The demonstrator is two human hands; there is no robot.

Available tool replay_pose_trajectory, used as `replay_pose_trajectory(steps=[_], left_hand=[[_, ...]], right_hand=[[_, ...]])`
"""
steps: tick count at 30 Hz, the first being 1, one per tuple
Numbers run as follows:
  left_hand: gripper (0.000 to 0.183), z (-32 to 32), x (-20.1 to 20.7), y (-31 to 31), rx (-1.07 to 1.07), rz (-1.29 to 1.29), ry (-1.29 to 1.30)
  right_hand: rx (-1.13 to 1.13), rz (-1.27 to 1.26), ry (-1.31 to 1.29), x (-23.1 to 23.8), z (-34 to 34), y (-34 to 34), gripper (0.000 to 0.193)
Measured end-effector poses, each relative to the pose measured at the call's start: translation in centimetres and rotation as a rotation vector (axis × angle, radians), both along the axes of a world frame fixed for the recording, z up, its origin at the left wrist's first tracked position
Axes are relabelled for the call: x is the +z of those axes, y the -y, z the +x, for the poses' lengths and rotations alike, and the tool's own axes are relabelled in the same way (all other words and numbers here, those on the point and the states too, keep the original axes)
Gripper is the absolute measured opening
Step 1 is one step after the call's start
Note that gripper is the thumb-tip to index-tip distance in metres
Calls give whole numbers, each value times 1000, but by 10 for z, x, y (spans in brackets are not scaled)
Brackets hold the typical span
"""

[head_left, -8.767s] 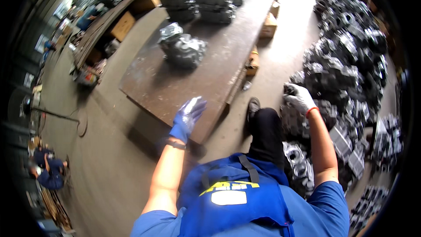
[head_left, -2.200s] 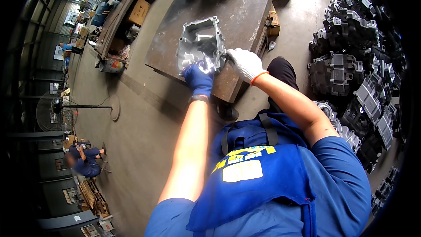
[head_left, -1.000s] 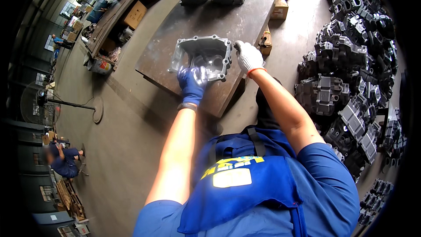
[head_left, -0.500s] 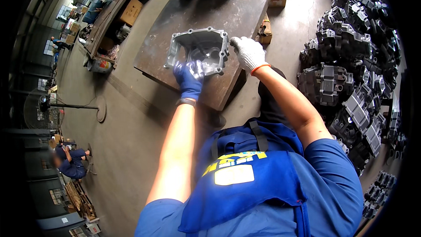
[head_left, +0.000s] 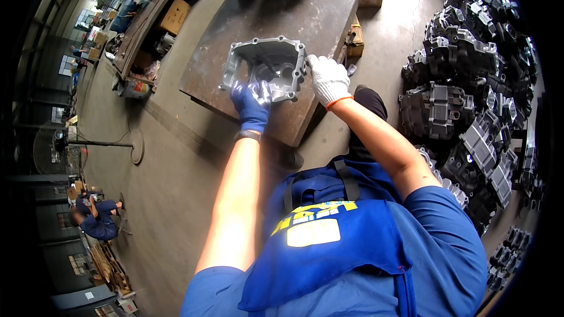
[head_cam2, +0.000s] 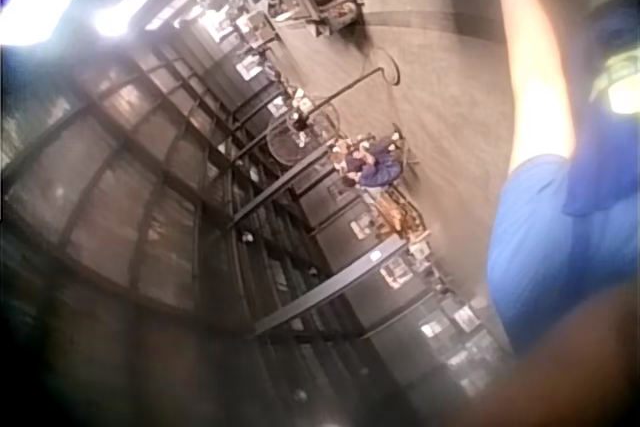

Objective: The person picks up metal engine housing components from a stack, places them on a workbench, and wipes the interior surfaces with a blue gloved hand and a tool.

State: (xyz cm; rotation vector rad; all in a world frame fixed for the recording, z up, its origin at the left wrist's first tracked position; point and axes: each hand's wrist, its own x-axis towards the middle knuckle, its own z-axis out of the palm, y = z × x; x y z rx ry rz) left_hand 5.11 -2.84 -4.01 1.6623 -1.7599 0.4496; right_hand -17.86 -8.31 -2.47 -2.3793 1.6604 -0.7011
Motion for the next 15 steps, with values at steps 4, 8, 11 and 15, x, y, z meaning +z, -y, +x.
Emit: replay_pose_trajectory(steps=[4, 8, 11, 15], left_hand=[[35, -11, 13, -3, 1, 82, -26], [35, -6, 8, -5, -6, 26, -27], [35, -6, 8, -1, -6, 53, -27], [37, -8, 9, -2, 8, 40, -26]], right_hand=[[-8, -4, -3, 5, -6, -2, 18], [51, -55, -80, 18, -13, 5, 19], [32, -42, -87, 19, -16, 6, 20], [40, -42, -89, 15, -16, 10, 22]])
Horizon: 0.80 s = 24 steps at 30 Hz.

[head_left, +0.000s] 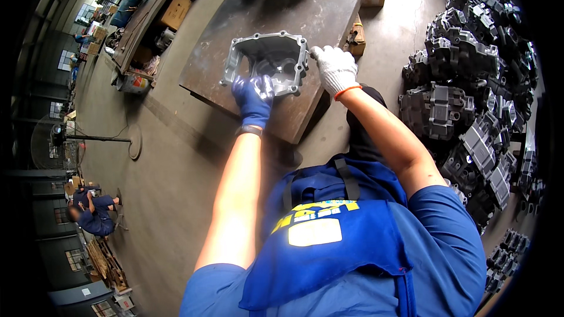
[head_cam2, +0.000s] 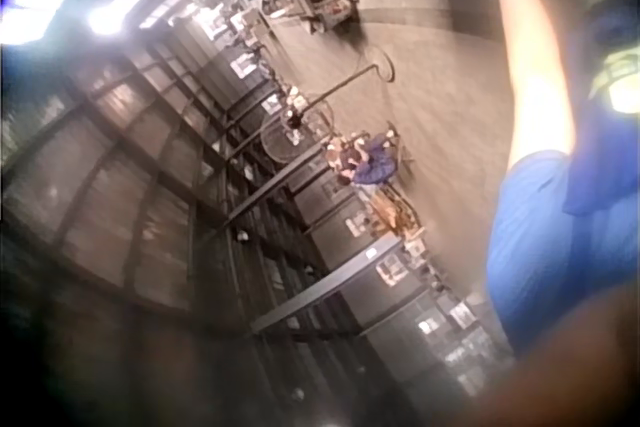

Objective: The person picks up metal engine housing components from a stack, places them on a workbench, and wipes the interior surfaces with a blue gloved hand and a tool.

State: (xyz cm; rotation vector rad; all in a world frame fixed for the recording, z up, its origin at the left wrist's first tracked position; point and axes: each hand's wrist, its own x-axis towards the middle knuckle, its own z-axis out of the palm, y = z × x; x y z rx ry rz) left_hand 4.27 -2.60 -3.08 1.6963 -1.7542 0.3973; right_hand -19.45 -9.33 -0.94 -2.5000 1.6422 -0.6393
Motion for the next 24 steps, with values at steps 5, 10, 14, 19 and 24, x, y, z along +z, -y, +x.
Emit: replay_pose_trajectory(steps=[5, 10, 14, 19, 24], left_hand=[[39, -2, 6, 0, -10, 28, 22], [39, -3, 8, -2, -13, 9, 5], [38, -5, 7, -2, -10, -8, -4], [37, 0, -1, 1, 12, -15, 22], [36, 1, -2, 1, 15, 7, 19]], right_hand=[[-8, 7, 39, -2, 1, 0, 22], [25, 18, 19, -3, 5, -2, 21], [5, -9, 39, -3, 6, -3, 18], [-11, -27, 34, -6, 10, -8, 15], [53, 59, 56, -10, 6, -15, 21]])
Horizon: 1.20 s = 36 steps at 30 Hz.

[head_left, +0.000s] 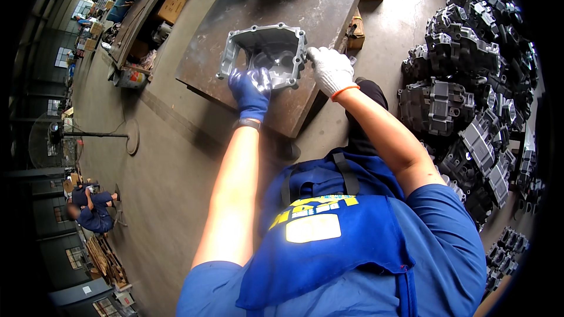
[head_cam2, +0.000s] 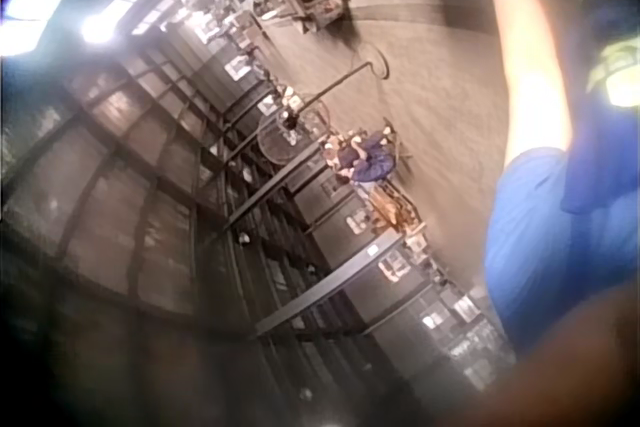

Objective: The person picks up metal engine housing components from a stack, places them on a workbench, and wipes the interior surfaces with a blue gloved hand and a tool.

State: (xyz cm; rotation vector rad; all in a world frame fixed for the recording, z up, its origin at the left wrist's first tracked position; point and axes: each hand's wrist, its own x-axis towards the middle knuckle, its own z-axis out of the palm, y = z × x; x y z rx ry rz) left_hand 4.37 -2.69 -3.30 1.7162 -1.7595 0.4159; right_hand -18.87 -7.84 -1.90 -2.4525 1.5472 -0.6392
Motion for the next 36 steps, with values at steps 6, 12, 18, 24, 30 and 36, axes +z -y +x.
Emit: replay_pose_trajectory(steps=[6, 12, 18, 24, 30, 36], left_hand=[[38, -11, 3, 0, 18, -65, 15], [30, -54, 36, 7, 208, 239, -442], [23, 32, 48, -8, -106, 39, -396], [40, -21, 25, -14, -26, -23, -61], [42, -23, 16, -9, 59, -65, -53], [41, -25, 17, -9, 55, -17, -65]], right_hand=[[35, -27, -5, 1, 1, -43, 20], [10, -37, 184, 16, -36, -18, 23], [-84, 41, 168, 11, -44, 14, 27], [-72, 69, 236, -13, -7, 60, 26], [-29, 39, 205, 0, 30, 94, 24], [-1, 53, 68, 6, 55, 128, 28]])
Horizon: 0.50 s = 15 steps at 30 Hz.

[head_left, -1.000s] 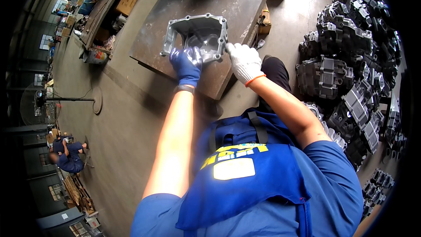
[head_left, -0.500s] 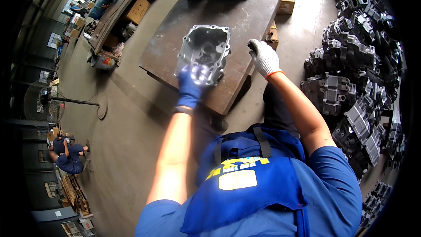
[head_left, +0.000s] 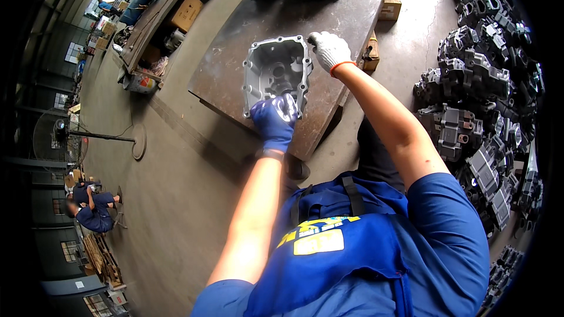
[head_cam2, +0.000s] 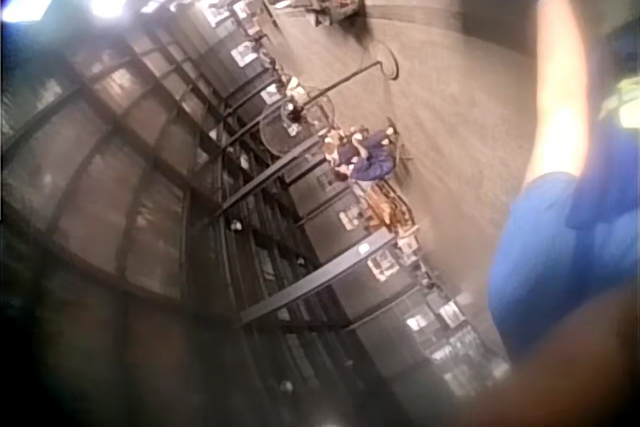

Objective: The person picks up metal engine housing components from a stack, places them on a workbench, and wipes the interior surfaces with a blue gloved hand and a tool.

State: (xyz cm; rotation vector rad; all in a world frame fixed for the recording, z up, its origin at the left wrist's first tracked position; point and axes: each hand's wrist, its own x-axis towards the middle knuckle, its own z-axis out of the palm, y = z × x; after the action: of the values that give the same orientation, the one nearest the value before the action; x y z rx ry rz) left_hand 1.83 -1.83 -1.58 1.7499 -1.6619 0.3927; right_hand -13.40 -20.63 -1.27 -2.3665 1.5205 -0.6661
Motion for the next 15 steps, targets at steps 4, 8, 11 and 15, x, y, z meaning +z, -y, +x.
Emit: replay_pose_trajectory(steps=[4, 8, 11, 15], left_hand=[[41, -2, 2, 0, 2, -7, 17], [38, -5, 9, -2, 46, 15, 35], [38, -1, 4, -2, 29, -15, 29], [38, -2, 2, 2, 4, 40, 15]], right_hand=[[47, -147, -201, 10, 1, -2, 24], [76, -131, -265, 16, -7, -30, 23], [103, -83, -168, 11, -18, -51, 20], [98, -25, -124, 23, -23, -74, 18]])
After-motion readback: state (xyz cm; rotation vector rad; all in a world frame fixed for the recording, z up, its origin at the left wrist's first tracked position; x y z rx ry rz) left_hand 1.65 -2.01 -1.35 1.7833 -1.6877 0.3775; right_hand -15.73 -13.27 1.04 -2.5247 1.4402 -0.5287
